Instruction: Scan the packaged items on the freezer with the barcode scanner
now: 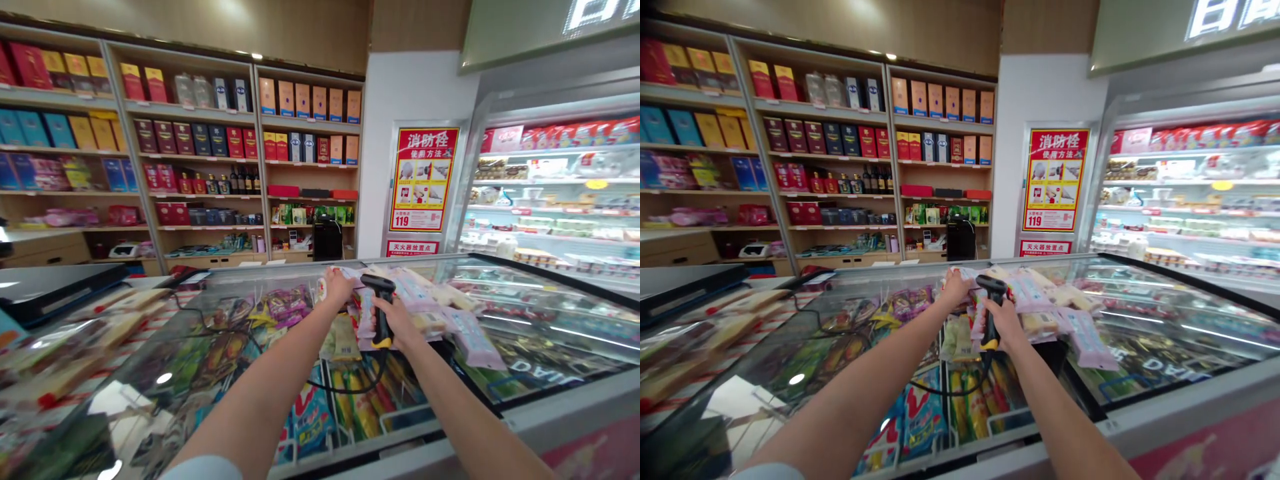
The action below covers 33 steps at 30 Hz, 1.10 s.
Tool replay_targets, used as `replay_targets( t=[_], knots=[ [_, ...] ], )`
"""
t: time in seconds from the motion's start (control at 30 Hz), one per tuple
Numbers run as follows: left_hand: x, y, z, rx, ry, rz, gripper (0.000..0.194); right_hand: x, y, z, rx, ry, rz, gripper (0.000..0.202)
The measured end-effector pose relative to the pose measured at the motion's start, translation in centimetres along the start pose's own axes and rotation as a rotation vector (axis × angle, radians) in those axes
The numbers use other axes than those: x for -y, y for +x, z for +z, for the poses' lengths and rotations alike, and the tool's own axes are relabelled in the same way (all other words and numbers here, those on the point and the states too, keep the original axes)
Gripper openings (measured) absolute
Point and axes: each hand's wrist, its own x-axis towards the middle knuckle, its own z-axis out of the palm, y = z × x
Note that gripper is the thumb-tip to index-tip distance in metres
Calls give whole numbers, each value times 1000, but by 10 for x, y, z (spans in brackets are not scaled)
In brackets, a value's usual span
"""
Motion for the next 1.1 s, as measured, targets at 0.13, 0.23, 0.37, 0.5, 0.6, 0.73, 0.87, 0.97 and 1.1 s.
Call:
replay_targets(
  t=[0.13,0.23,0.37,0.5,0.6,0.73,0.87,0.97,1.1],
  knots=[
    [-6,-10,-11,5,220,3,51,-5,-1,5,35,1,1,28],
    [-2,-13,-24,-2,195,-29,45,-12,0,12,64,-9,11,26],
    [20,-17,-63,-71,103,-51,37,-22,0,30,100,-1,-1,25],
    [54,-27,-139,-208,165,-80,39,-42,-1,61,160,-7,30,25],
    [78,-39,-213,-290,326,-178,43,-61,-6,93,243,-7,76,27],
    [99,-59,-316,-405,646,-315,41,-78,-14,135,340,-35,141,27],
    [112,-75,-407,-520,863,-428,41,-84,-20,164,364,-21,164,20],
    [129,-85,-458,-564,952,-531,41,-95,-20,170,384,-46,163,21],
    [153,-94,-486,-372,1018,-622,36,-117,-16,162,402,-63,126,27]
  ],
)
